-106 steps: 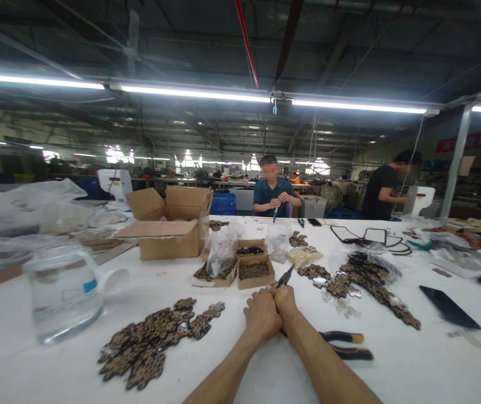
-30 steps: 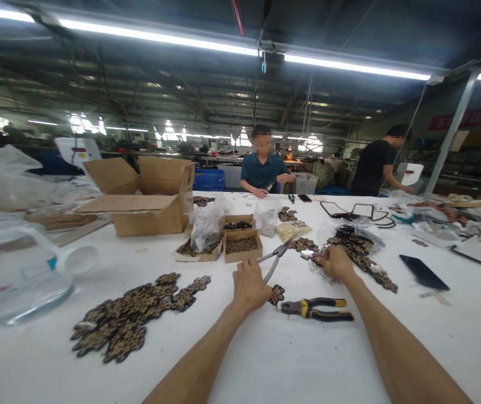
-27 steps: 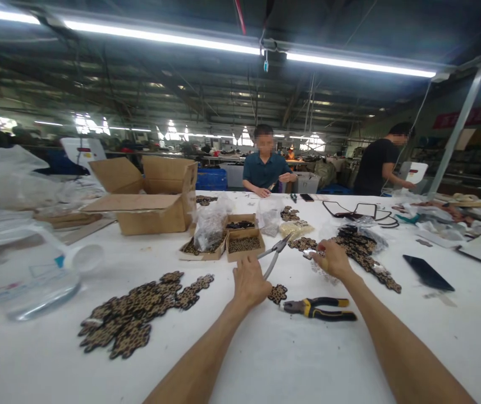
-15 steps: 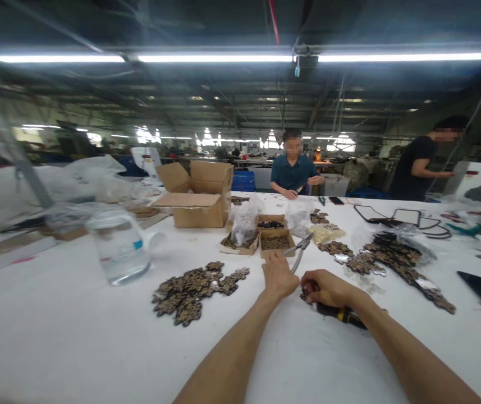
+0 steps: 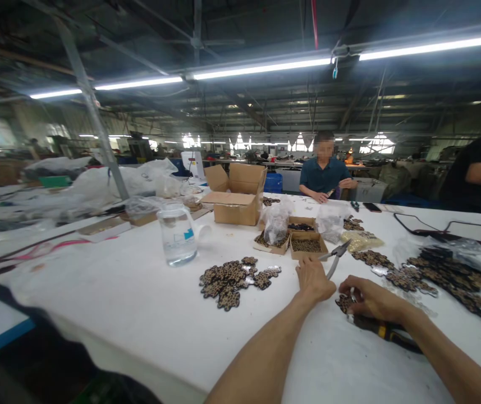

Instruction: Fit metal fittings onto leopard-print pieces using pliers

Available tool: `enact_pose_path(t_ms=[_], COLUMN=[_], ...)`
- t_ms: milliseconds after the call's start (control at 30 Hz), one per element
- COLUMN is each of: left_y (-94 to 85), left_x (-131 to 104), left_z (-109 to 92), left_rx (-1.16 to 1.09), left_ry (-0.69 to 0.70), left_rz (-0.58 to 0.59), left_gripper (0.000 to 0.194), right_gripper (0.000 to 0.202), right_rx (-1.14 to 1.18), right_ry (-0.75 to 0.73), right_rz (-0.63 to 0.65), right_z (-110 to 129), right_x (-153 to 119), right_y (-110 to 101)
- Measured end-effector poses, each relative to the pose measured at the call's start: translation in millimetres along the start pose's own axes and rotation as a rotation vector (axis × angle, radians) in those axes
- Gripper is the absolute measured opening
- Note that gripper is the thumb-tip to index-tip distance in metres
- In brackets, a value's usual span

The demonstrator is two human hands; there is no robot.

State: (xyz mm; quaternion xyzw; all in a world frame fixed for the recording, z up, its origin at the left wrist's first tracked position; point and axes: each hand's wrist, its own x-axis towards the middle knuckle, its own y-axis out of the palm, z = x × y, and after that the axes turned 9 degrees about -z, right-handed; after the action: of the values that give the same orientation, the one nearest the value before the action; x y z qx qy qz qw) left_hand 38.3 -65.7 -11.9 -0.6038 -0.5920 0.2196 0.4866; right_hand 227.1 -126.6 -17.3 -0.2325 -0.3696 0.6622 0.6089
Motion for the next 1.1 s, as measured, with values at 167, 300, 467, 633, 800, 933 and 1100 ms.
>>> enact_pose_path(t_ms=[167, 300, 467, 633, 800, 933, 1100], left_y=[3.8, 3.7, 3.8, 5.1, 4.2, 8.1, 8.1], left_x=[0.0, 0.0, -1.3, -0.7, 9.9, 24.2, 26.3], left_z=[0.9, 0.1, 0.3, -1.1, 0.0, 4.6, 3.1], left_rx=[0.020, 0.018, 0.000, 0.002, 0.011, 0.044, 0.073], left_ry=[-0.006, -0.022, -0.028, 0.001, 0.019, 0.061, 0.106], left_rz=[0.016, -0.004, 0.009, -0.009, -0.073, -0.133, -0.186], left_gripper=[0.073, 0.073, 0.074, 0.071, 0.063, 0.054, 0.053], right_gripper=[0.029, 0.031, 0.033, 0.035, 0.038, 0.046, 0.046], right_rx=[-0.024, -0.072, -0.047, -0.051, -0.142, -0.246, -0.187], right_ry=[0.011, 0.006, -0.023, 0.007, 0.028, -0.050, -0.044], right_rz=[0.064, 0.083, 0.105, 0.100, 0.082, 0.005, -0.021], right_z=[-1.8, -4.9, -8.7, -15.3, -13.1, -10.7, -10.8], right_x=[-0.7, -0.2, -0.9, 5.2, 14.9, 23.3, 23.5], right_y=[1.6, 1.8, 1.1, 3.6, -1.8, -11.8, -18.4])
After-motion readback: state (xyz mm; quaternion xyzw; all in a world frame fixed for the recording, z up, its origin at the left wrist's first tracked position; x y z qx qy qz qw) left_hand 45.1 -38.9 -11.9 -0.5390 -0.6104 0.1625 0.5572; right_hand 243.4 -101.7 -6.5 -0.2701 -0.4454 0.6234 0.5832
